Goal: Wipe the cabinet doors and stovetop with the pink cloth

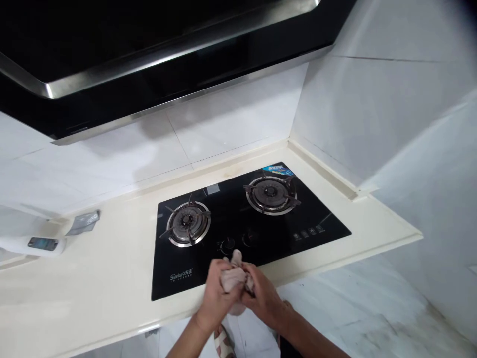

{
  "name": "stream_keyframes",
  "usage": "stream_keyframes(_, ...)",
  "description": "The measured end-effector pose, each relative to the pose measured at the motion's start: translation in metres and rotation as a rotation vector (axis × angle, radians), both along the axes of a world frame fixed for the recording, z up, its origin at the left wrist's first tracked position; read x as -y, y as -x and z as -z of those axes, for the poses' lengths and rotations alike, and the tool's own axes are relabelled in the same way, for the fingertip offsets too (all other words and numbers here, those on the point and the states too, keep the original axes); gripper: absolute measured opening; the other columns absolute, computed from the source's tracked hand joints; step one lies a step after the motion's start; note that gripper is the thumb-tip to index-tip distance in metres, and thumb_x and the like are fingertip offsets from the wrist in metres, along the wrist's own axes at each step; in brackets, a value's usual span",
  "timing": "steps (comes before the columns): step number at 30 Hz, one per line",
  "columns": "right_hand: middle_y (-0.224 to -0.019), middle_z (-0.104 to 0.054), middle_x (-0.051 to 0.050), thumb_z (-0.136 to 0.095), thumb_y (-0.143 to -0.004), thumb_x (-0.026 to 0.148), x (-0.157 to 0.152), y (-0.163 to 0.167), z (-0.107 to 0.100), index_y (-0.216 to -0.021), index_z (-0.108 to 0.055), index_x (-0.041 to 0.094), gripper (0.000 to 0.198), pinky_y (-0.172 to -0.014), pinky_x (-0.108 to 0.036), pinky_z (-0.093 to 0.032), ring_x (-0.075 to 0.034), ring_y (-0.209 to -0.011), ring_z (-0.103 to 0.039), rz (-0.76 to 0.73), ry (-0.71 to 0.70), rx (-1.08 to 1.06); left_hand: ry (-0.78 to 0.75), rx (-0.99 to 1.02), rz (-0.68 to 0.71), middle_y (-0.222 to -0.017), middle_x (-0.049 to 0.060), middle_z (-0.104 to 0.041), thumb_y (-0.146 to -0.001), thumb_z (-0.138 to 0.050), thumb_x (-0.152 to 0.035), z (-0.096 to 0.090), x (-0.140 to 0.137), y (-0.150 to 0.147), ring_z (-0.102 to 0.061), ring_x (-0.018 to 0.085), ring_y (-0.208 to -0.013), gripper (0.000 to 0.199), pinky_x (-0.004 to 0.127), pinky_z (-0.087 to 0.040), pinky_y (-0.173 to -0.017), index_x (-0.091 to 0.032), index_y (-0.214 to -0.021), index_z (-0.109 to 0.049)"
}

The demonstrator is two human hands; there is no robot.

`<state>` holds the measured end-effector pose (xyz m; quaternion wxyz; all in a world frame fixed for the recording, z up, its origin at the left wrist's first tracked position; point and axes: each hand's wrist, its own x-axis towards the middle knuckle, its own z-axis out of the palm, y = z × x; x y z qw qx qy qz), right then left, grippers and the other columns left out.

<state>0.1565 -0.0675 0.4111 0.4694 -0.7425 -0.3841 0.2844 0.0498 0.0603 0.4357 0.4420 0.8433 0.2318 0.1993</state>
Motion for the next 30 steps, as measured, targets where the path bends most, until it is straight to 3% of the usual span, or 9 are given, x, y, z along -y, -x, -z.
stream_keyframes(3,-0.148,-0.045,-0.012,-0.054,-0.076,0.018,-0.055,0.015,-0.015,-0.145,-0.039,0.019,0.071,-0.114,-0.043,-0.034,-0.025,-0.134,-0.044,-0.086,0.048,0.22,-0.078,0.014,-0.06,-0.127,0.013,-0.051,-0.084,-0.062,-0.037,-0.002,-0.05,0.018,-0.053,0.027,-0.122,0.046,0.048,-0.044,-0.107,-0.021,-0.125,-0.047)
stream_keyframes(6,-0.162,-0.018,-0.015,-0.056,-0.08,0.019,-0.089,0.026,-0.013,-0.152,-0.033,0.017,0.076,-0.12,-0.051,-0.022,-0.031,-0.149,-0.02,-0.155,0.187,0.349,-0.104,-0.14,-0.041,-0.145,0.017,-0.044,-0.089,-0.056,-0.045,0.024,-0.079,0.034,-0.04,0.034,-0.14,0.061,0.062,-0.026,-0.118,-0.02,-0.141,-0.038)
stream_keyframes(9,-0.164,-0.009,-0.012,-0.065,-0.081,0.034,-0.106,0.037,-0.007,-0.154,-0.031,0.024,0.08,-0.12,-0.056,-0.014,-0.034,-0.151,-0.004,-0.246,0.166,0.405,-0.018,-0.097,-0.129,-0.157,0.014,-0.037,-0.098,-0.043,-0.047,0.051,-0.086,0.063,-0.034,0.03,-0.147,0.058,0.057,-0.025,-0.121,-0.023,-0.151,-0.031)
stream_keyframes(12,-0.164,-0.008,-0.009,-0.073,-0.077,0.051,-0.122,0.046,-0.005,-0.143,-0.045,0.034,0.074,-0.114,-0.067,-0.013,-0.042,-0.148,-0.007,-0.269,0.163,0.508,-0.007,0.002,-0.253,-0.153,0.014,-0.043,-0.101,-0.04,-0.045,0.065,-0.084,0.096,-0.042,0.027,-0.142,0.052,0.051,-0.033,-0.119,-0.023,-0.148,-0.037)
stream_keyframes(15,-0.157,-0.026,-0.011,-0.072,-0.078,0.055,-0.136,0.049,-0.004,-0.128,-0.059,0.032,0.056,-0.108,-0.063,-0.024,-0.043,-0.139,-0.025,-0.262,0.211,0.641,-0.117,0.003,-0.176,-0.142,0.013,-0.054,-0.101,-0.045,-0.038,0.07,-0.085,0.113,-0.05,0.027,-0.134,0.042,0.053,-0.038,-0.115,-0.023,-0.139,-0.048)
stream_keyframes(20,-0.137,-0.049,-0.01,-0.063,-0.087,0.038,-0.106,0.037,0.015,-0.131,-0.057,0.026,0.046,-0.101,-0.05,-0.036,-0.032,-0.121,-0.045,-0.159,0.257,0.706,-0.384,0.067,-0.021,-0.143,0.013,-0.053,-0.099,-0.048,-0.024,0.075,-0.082,0.093,-0.049,0.024,-0.135,0.039,0.049,-0.044,-0.113,-0.024,-0.138,-0.048)
stream_keyframes(25,-0.113,-0.061,-0.01,-0.06,-0.082,0.024,-0.036,-0.004,0.045,-0.103,-0.064,0.017,0.023,-0.103,-0.042,-0.038,-0.027,-0.114,-0.05,0.195,0.161,0.655,-0.652,0.009,-0.039,-0.133,0.014,-0.059,-0.097,-0.053,-0.024,0.089,-0.074,0.073,-0.054,0.027,-0.128,0.032,0.05,-0.049,-0.104,-0.021,-0.128,-0.055)
stream_keyframes(28,-0.116,-0.06,-0.011,-0.052,-0.087,0.028,-0.025,-0.024,0.046,-0.1,-0.063,0.016,0.02,-0.104,-0.04,-0.04,-0.025,-0.116,-0.051,0.333,0.046,0.658,-0.732,-0.025,-0.028,-0.128,0.013,-0.061,-0.095,-0.056,-0.027,0.092,-0.074,0.073,-0.056,0.029,-0.125,0.028,0.05,-0.05,-0.101,-0.02,-0.122,-0.058)
stream_keyframes(30,-0.129,-0.056,-0.011,-0.051,-0.089,0.03,-0.035,-0.03,0.04,-0.103,-0.063,0.017,0.023,-0.109,-0.04,-0.038,-0.024,-0.126,-0.047,0.279,-0.023,0.65,-0.752,-0.038,-0.022,-0.127,0.013,-0.062,-0.095,-0.055,-0.026,0.092,-0.076,0.073,-0.056,0.029,-0.124,0.027,0.049,-0.05,-0.1,-0.019,-0.121,-0.059)
